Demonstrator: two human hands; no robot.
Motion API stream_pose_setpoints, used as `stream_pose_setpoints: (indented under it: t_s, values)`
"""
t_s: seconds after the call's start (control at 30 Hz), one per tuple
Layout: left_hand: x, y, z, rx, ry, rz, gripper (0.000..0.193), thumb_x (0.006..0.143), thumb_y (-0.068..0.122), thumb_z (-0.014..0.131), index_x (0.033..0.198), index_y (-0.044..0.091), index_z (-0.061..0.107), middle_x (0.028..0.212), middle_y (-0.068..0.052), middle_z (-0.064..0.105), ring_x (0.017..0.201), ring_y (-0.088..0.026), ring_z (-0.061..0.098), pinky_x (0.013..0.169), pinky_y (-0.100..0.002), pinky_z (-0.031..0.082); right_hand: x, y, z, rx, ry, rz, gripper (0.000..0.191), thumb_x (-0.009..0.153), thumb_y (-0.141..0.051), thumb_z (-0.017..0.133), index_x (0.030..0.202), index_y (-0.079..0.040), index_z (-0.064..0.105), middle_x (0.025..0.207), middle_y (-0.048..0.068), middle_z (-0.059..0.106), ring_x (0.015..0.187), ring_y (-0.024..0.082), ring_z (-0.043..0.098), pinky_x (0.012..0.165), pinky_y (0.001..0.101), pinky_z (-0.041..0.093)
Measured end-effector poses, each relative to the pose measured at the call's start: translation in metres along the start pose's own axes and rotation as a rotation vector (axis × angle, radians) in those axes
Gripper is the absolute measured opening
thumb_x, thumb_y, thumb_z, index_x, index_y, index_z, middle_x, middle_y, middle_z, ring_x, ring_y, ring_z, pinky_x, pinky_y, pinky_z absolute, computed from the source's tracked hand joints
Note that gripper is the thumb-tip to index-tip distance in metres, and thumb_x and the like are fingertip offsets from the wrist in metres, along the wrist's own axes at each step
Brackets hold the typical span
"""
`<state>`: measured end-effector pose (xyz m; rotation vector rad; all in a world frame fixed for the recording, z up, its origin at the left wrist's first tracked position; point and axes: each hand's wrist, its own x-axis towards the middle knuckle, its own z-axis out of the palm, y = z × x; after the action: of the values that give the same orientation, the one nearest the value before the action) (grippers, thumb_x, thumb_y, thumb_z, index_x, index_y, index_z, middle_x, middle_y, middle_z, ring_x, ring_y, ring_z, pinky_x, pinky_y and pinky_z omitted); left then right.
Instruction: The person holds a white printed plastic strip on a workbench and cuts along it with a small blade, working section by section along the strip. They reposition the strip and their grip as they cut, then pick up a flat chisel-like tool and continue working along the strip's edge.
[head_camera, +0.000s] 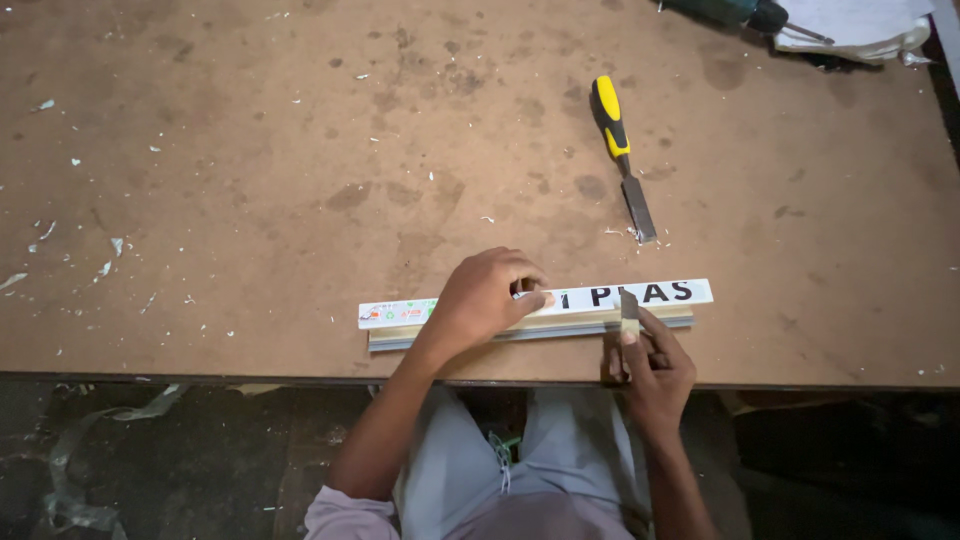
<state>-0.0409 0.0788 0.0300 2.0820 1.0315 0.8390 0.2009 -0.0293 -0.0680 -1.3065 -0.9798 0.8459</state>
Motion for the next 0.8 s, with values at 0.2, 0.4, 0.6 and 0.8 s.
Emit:
stream_pose_setpoints:
  t_s: [0.2, 0.4, 0.6, 0.8]
  values:
    - [-0.001, -0.006, -0.001, 0.039, 0.019, 0.083, 0.016, 0.085, 0.02, 0.075, 0.088, 0.005, 0.076, 0.087, -0.011, 0.069, 0.092, -0.031, 0.065, 0.081, -0.043, 0.051, 0.002, 0.0, 0.002, -0.051, 0.006, -0.056, 0.034, 0.102, -0.004, 0.062, 0.134, 0.007, 0.062, 0.085, 0.001, 0.065, 0.067, 0.005, 0.055, 0.056, 0.0212, 0.042]
    - [-0.003, -0.009, 0.003, 0.046, 0.051, 0.086, 0.012, 0.086, 0.015, 0.069, 0.089, 0.005, 0.075, 0.09, -0.01, 0.071, 0.095, -0.032, 0.066, 0.083, -0.043, 0.051, -0.001, -0.001, 0.003, -0.014, -0.012, -0.047, 0.035, 0.101, -0.006, 0.063, 0.134, 0.006, 0.062, 0.082, 0.002, 0.066, 0.065, 0.005, 0.057, 0.055, 0.0212, 0.043]
    - [-0.003, -0.002, 0.003, 0.082, 0.069, 0.04, 0.016, 0.089, 0.022, 0.07, 0.088, 0.007, 0.075, 0.091, -0.008, 0.072, 0.094, -0.031, 0.067, 0.081, -0.043, 0.051, 0.002, 0.005, -0.001, -0.058, 0.006, -0.066, 0.035, 0.101, -0.006, 0.064, 0.134, 0.007, 0.062, 0.088, 0.003, 0.069, 0.07, 0.005, 0.059, 0.057, 0.0213, 0.045]
    - [-0.002, 0.006, 0.0, 0.181, -0.077, -0.048, 0.025, 0.082, 0.036, 0.076, 0.088, 0.012, 0.078, 0.09, -0.006, 0.07, 0.091, -0.028, 0.066, 0.078, -0.042, 0.051, 0.001, 0.006, -0.001, -0.018, 0.007, -0.032, 0.037, 0.101, -0.006, 0.064, 0.136, 0.005, 0.062, 0.087, 0.004, 0.068, 0.066, 0.005, 0.057, 0.055, 0.0222, 0.045]
